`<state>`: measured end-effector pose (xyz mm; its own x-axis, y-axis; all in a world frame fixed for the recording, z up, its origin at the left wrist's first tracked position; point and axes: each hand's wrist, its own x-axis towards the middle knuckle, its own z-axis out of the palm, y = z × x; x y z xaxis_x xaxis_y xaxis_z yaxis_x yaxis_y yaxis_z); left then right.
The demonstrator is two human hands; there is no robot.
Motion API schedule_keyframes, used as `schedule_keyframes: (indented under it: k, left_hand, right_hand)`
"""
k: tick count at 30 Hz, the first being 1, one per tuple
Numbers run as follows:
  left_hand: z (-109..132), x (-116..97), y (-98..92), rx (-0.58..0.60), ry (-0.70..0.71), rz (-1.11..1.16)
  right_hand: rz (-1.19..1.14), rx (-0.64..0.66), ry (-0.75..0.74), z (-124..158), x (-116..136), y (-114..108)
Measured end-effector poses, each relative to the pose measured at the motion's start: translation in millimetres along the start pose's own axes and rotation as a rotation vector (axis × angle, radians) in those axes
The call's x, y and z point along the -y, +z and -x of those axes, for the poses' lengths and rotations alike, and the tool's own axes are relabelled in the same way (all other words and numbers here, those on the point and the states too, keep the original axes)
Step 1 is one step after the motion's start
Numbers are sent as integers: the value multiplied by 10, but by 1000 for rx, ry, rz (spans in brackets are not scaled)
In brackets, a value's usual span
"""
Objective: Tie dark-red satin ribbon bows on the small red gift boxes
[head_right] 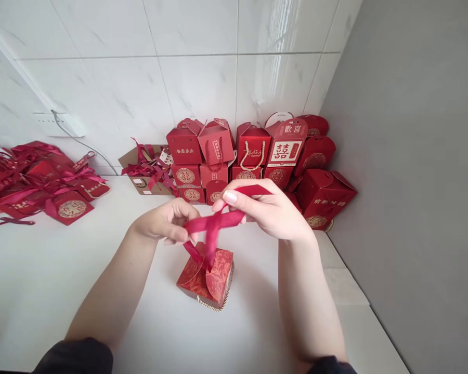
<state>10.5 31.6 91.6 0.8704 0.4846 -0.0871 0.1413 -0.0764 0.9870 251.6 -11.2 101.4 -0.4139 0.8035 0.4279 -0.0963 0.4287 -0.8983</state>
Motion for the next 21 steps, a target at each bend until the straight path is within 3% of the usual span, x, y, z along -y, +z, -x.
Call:
schedule_keyframes:
  k: [3,6,8,10,13,17,21]
  left_hand:
    - [43,-115,118,-296,93,-54]
    - [5,-175,270,-627,207,-200]
    - [-45,-184,359,-789,276,-291]
    - [-92,-184,427,-834,316,-322]
    - [-136,-203,492,-822,337,-331]
    - [-142,-275,535,-909,377,-417]
    - [-158,-305,541,-1026,416,-556]
  right_hand:
    - [11,-70,-94,2,8,-58]
    - [139,-225,-205,-9,34,-51]
    - [202,-330,-211,-16,56,-19]
    - [207,-368,-207,-25,68,23]
    - [170,-312,-217,-59,44,97]
    - [93,-264,-194,-134,-37,214]
    - [181,-354,-238,-188,-69,317]
